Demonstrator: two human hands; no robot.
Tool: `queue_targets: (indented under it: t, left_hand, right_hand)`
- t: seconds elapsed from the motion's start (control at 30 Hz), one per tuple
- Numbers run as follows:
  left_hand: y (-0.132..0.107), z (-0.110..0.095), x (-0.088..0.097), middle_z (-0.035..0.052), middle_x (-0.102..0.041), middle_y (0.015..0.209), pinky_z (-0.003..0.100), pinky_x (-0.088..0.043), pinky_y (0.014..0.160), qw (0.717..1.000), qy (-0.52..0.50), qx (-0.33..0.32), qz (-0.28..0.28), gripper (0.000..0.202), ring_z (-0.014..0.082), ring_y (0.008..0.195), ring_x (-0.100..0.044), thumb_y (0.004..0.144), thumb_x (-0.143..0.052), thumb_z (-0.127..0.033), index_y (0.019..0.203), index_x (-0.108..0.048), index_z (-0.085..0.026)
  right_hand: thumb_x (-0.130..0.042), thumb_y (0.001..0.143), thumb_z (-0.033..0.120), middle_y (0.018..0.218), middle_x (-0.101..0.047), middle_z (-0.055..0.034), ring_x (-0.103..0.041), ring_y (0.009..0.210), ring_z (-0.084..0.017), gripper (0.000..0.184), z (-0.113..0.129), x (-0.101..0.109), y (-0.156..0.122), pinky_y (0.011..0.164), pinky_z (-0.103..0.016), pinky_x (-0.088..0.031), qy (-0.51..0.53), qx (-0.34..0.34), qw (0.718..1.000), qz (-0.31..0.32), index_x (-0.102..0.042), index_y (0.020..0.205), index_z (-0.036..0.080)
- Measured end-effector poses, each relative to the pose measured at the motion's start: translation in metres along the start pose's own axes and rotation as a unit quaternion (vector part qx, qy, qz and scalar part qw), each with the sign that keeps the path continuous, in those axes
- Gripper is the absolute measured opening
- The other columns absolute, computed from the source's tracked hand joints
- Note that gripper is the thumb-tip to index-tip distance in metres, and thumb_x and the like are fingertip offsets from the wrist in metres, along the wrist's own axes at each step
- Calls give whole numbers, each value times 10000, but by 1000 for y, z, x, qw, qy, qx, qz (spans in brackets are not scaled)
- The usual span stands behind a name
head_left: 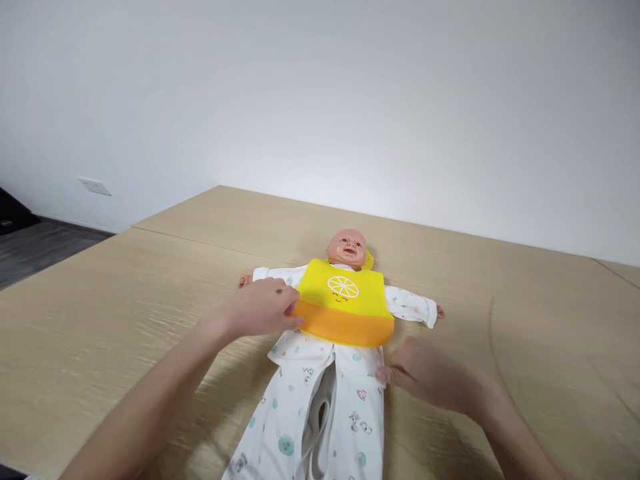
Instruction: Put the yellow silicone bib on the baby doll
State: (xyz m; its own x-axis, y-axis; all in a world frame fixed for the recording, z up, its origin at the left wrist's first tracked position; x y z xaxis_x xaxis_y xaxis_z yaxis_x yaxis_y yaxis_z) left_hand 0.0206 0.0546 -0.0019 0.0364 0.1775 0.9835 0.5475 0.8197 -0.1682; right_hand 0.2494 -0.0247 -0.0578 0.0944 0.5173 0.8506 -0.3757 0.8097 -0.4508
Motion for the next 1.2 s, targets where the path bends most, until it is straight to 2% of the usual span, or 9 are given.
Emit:
queue_targets:
  t: [0.1, 0.2, 0.33, 0.47, 0.6, 0.83, 0.97, 1.03, 1.2]
  left_hand:
    - [-10, -8, -14, 69, -632, 706, 298, -373, 651, 999, -26, -24, 41, 298, 220, 727, -577, 801, -483, -413, 652, -610, -188]
    - [-21, -7, -32, 74, -632, 725, 290, -363, 638, 993, -68, -22, 99, 321, 220, 728, -573, 807, -486, -448, 681, -621, -185]
    - [-30, -12, -58, 36, -615, 733, 245, -351, 598, 966, -189, -68, 165, 352, 182, 717, -553, 788, -520, -523, 690, -580, -191]
    - [-27, -27, -81, -44, -497, 599, 211, -284, 489, 925, -301, -106, 207, 362, 106, 562, -432, 680, -654, -493, 614, -472, -187]
    - [-21, -41, -94, -52, -431, 568, 216, -260, 461, 908, -364, -96, 187, 340, 96, 533, -366, 687, -639, -431, 590, -423, -187]
    - [-27, -47, -107, -46, -467, 562, 222, -289, 438, 862, -459, -97, 192, 269, 97, 510, -407, 659, -660, -333, 579, -446, -189]
    - [-29, -23, -80, -22, -575, 627, 224, -370, 472, 826, -520, -112, 186, 241, 108, 538, -502, 641, -667, -273, 617, -445, -184]
    - [-16, 3, -54, -11, -611, 633, 240, -415, 478, 802, -582, -65, 116, 219, 112, 495, -530, 690, -621, -298, 672, -430, -192]
    - [49, 65, -12, 9, -606, 614, 254, -431, 555, 865, -476, 58, -146, 94, 136, 573, -555, 704, -541, -270, 703, -507, -183]
  right_hand:
    - [-287, 842, 697, 587, -530, -27, -384, 498, -80, 640, -7, -30, -2, 492, -257, -200, 43, -3, 998, 51, -456, 583, 137]
    - [-356, 799, 730, 640, -594, -13, -474, 533, -96, 610, -9, -53, -1, 469, -230, -283, 186, -1, 980, 67, -534, 630, 171]
    - [-439, 742, 741, 732, -654, -28, -608, 609, -142, 556, -4, -91, 4, 432, -209, -407, 434, -36, 890, 132, -622, 744, 216]
    - [-503, 694, 727, 705, -639, -31, -591, 564, -125, 542, -10, -103, 9, 440, -204, -414, 503, -56, 860, 69, -593, 691, 193]
    - [-510, 675, 679, 650, -593, 13, -537, 509, -109, 477, -23, -101, 5, 470, -233, -403, 473, -84, 876, 27, -556, 611, 209]
    - [-525, 589, 596, 517, -506, 13, -471, 475, -123, 420, -36, -82, -1, 488, -265, -363, 425, -109, 898, 28, -439, 495, 196]
    - [-538, 683, 495, 625, -596, 3, -539, 557, -123, 282, -42, -57, -13, 495, -230, -370, 380, -68, 917, 103, -524, 612, 222]
    - [-538, 717, 438, 740, -628, -23, -584, 663, -137, 223, -63, -25, -15, 484, -211, -377, 331, -89, 938, 45, -556, 681, 218]
    - [-478, 801, 475, 874, -646, -68, -583, 685, -125, 344, -97, 59, 11, 561, -216, -447, 275, -81, 951, -112, -595, 868, 159]
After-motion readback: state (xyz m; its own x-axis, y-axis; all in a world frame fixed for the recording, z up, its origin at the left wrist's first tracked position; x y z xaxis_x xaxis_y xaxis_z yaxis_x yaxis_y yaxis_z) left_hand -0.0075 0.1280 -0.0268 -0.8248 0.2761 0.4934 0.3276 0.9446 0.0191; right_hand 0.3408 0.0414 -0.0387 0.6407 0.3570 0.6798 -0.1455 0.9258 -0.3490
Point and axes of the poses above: each hand's wrist, its own y-axis towards the middle knuckle, its own x-axis out of the back of the hand, z = x × y, the point moved 7 cm from there along y, towards the middle knuckle
